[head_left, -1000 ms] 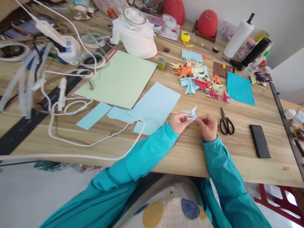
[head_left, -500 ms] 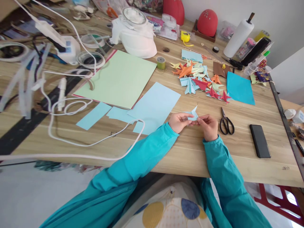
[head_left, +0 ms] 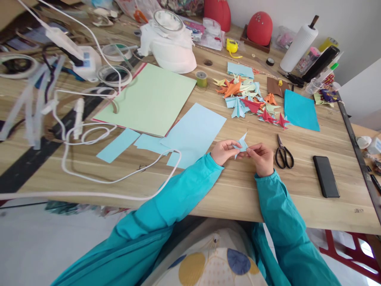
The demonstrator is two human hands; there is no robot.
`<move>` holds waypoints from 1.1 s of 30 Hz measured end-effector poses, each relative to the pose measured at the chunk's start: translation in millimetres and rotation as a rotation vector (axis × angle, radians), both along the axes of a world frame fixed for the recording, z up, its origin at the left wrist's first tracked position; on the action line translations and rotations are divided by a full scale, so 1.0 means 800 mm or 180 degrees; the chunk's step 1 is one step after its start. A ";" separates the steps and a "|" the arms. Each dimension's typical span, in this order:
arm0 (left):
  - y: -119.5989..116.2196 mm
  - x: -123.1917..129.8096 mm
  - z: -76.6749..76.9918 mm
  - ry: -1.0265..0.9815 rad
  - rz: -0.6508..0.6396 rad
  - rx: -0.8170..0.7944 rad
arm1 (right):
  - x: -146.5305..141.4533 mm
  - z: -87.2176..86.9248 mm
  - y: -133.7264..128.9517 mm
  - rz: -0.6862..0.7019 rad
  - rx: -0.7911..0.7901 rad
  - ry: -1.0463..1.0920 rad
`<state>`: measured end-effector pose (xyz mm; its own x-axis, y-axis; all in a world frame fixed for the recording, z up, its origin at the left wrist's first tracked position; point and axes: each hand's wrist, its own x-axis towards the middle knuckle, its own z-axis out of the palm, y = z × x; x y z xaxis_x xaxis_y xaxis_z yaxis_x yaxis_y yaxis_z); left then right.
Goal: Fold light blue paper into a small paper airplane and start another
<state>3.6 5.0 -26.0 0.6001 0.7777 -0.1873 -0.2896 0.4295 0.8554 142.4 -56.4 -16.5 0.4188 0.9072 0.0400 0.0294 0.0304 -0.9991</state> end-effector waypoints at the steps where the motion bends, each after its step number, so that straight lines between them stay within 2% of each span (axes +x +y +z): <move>1: 0.000 0.000 0.001 0.0090 0.0033 0.0072 | -0.001 0.001 0.000 0.0026 0.0005 -0.0007; 5: 0.000 0.002 0.002 0.0417 0.0232 0.0421 | -0.004 0.002 -0.001 0.0141 0.0027 0.0001; 8: 0.000 0.003 -0.002 0.0521 0.0331 0.0471 | -0.005 0.003 -0.001 0.0210 0.0038 0.0038; 15: 0.000 0.002 -0.008 0.0287 0.0264 0.0217 | -0.005 0.001 -0.001 0.0284 -0.0031 0.0228; 25: -0.001 0.003 -0.007 -0.0164 0.0073 -0.0448 | -0.009 0.000 0.001 0.0498 -0.0379 0.1229; 33: 0.000 0.004 -0.010 -0.0179 0.0097 -0.0473 | -0.006 0.003 0.002 0.0427 -0.0465 0.1361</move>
